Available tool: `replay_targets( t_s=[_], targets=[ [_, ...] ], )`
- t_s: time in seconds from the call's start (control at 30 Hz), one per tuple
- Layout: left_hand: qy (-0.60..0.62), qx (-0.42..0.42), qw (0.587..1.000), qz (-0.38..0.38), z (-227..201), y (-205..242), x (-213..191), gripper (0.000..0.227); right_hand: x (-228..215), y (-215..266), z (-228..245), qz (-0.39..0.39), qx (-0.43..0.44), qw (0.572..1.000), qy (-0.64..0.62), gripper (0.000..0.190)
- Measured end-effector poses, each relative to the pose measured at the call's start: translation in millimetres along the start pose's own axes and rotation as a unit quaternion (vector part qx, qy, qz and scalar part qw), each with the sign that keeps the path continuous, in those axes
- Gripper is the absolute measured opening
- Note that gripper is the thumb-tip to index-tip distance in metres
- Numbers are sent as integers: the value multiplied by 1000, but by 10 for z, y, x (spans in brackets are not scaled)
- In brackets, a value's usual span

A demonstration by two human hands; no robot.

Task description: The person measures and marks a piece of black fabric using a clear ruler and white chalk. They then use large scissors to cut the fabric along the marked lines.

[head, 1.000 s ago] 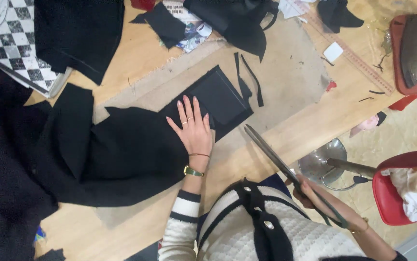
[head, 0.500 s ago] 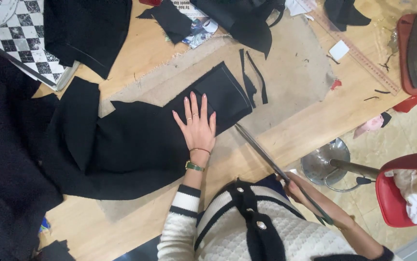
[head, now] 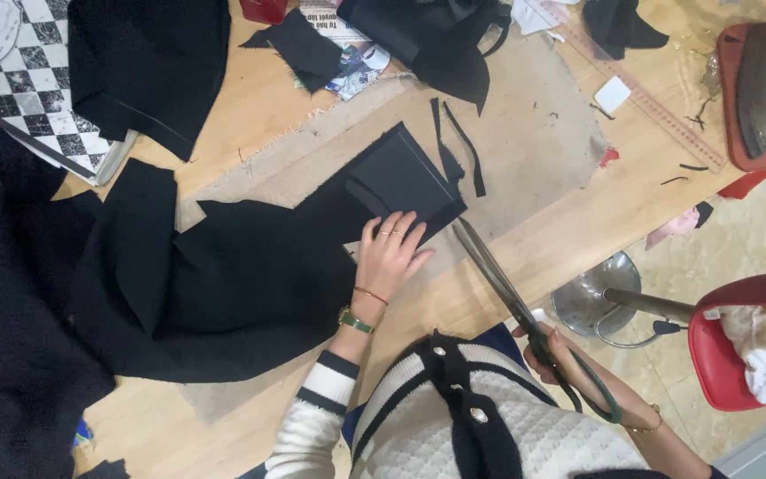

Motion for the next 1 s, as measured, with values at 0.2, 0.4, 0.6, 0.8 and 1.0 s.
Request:
replay_targets(
  t_s=[0.2,0.4,0.6,0.8,1.0],
  targets=[
    [41,-65,997,2,78,25,-1,24,13,75,111,-8,46,999,26,65],
    [25,-129,991,13,182,5,-34,5,49,79,151,8,67,997,-21,68],
    [32,-137,990,24,228,1,10,6,-30,72,44,-4,93,995,23,64],
    [15,-185,981,53,275,-6,-23,36,-46,-27,-35,34,43,998,15,69],
    [-107,-284,946,113,415,60,73,57,67,-170,162,52,55,995,71,64]
  ],
)
Point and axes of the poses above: each hand's wrist, its own y-axis away from the middle knuckle, its own x-axis out of the palm, z = x × y, the point moved 8 cm from there along -y, towards the middle knuckle, and after that the axes turned 13 degrees about z, right-handed, at the moved point
